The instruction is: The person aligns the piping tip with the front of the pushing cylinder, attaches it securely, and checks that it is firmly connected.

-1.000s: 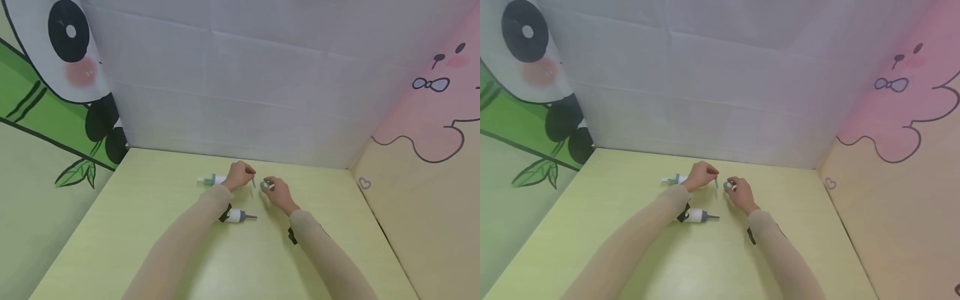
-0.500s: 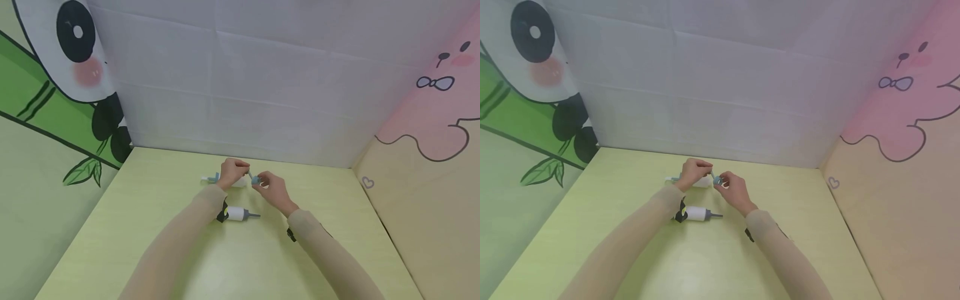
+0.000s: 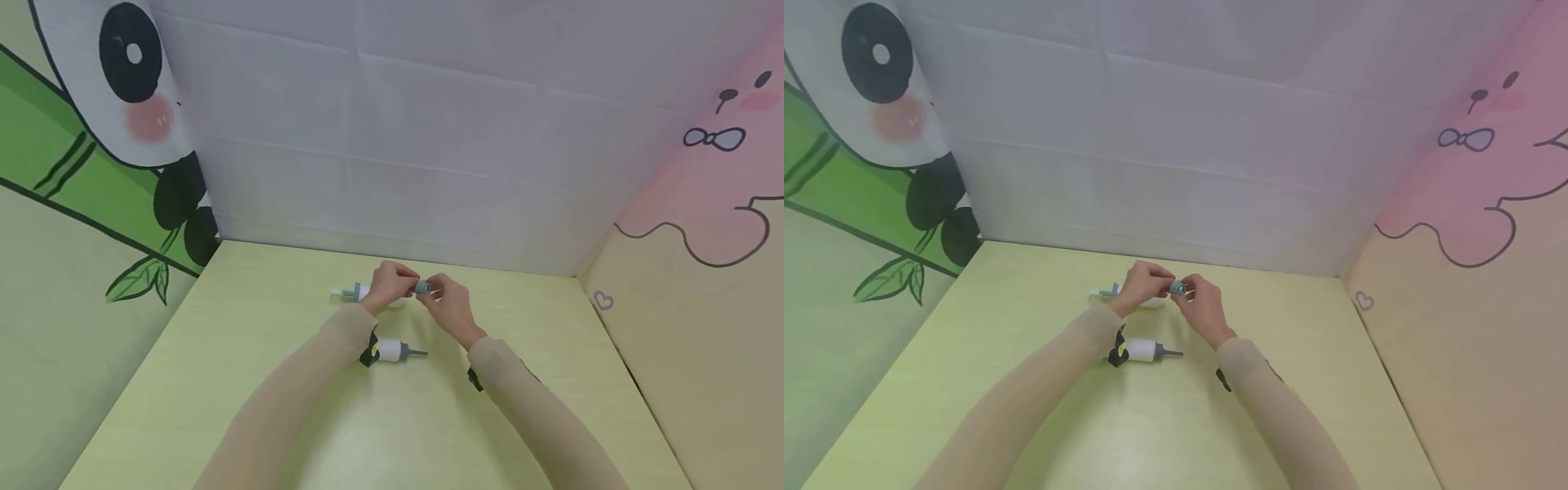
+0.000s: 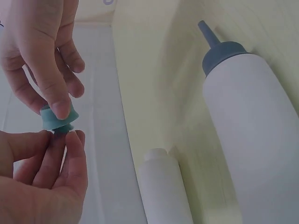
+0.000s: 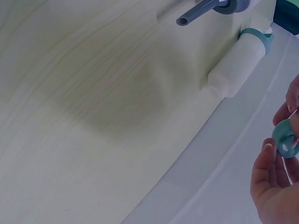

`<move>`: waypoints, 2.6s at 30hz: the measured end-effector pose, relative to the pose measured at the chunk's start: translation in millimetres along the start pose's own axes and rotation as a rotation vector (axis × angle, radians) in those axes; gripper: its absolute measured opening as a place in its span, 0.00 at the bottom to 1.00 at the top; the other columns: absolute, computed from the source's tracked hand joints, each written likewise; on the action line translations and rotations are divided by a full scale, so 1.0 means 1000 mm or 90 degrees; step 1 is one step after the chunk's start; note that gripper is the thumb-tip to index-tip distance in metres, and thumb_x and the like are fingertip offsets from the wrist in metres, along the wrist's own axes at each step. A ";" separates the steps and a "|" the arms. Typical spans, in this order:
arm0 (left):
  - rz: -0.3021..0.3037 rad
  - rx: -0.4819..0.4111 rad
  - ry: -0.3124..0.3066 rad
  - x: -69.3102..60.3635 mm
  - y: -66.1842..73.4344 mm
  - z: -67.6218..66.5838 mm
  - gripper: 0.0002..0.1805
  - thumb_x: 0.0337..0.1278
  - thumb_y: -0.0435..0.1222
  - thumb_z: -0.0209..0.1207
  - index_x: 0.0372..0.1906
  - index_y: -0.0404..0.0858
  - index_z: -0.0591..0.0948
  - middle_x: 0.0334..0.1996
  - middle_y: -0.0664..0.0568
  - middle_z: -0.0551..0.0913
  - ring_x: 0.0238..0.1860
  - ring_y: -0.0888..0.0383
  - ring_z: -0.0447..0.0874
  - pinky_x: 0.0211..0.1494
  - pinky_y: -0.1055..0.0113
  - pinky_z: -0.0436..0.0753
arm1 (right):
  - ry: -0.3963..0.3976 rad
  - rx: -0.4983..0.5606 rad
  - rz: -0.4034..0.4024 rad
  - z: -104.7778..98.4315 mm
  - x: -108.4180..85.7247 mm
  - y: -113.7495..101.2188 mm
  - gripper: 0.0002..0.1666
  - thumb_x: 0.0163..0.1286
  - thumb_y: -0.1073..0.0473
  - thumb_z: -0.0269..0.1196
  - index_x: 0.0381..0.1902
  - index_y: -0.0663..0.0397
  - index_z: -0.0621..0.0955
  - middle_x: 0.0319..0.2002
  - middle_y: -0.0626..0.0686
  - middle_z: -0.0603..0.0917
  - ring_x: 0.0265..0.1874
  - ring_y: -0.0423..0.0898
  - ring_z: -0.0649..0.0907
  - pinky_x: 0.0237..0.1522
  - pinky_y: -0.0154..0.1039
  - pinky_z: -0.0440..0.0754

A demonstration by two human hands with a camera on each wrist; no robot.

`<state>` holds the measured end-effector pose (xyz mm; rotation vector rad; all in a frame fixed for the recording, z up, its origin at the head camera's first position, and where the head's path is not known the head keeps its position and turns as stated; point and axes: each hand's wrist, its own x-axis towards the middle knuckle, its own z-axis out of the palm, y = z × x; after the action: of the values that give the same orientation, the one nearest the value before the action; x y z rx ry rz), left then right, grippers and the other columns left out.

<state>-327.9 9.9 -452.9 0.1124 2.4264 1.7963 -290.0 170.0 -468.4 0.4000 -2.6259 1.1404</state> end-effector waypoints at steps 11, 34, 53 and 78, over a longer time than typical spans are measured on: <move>0.007 -0.017 -0.111 -0.001 0.004 -0.005 0.09 0.62 0.30 0.58 0.43 0.33 0.85 0.34 0.49 0.85 0.37 0.54 0.85 0.38 0.65 0.82 | 0.014 0.053 0.027 -0.002 0.001 0.006 0.16 0.59 0.60 0.70 0.45 0.55 0.80 0.41 0.50 0.84 0.35 0.46 0.85 0.34 0.40 0.82; 0.095 0.145 -0.117 0.003 -0.001 -0.016 0.12 0.63 0.34 0.56 0.48 0.36 0.83 0.36 0.51 0.85 0.37 0.57 0.83 0.45 0.58 0.79 | -0.016 0.045 0.038 -0.012 0.003 0.014 0.21 0.54 0.56 0.74 0.47 0.54 0.86 0.38 0.48 0.87 0.29 0.41 0.85 0.30 0.40 0.82; 0.154 0.515 -0.088 0.018 -0.069 -0.074 0.34 0.42 0.45 0.73 0.59 0.40 0.78 0.54 0.45 0.79 0.54 0.45 0.75 0.54 0.50 0.73 | -0.018 0.058 0.065 -0.010 -0.003 0.018 0.23 0.55 0.54 0.74 0.48 0.55 0.85 0.38 0.47 0.86 0.29 0.41 0.83 0.30 0.39 0.81; 0.127 0.489 -0.103 0.016 -0.086 -0.084 0.28 0.42 0.36 0.73 0.53 0.35 0.81 0.50 0.43 0.80 0.50 0.45 0.76 0.52 0.50 0.74 | -0.021 0.070 0.071 -0.003 -0.006 0.017 0.22 0.54 0.55 0.74 0.47 0.56 0.85 0.37 0.48 0.86 0.30 0.42 0.84 0.31 0.39 0.81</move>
<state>-354.2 -92.5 -511.7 0.5535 2.8986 0.7596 -289.9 184.9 -479.8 0.2986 -2.6506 1.3296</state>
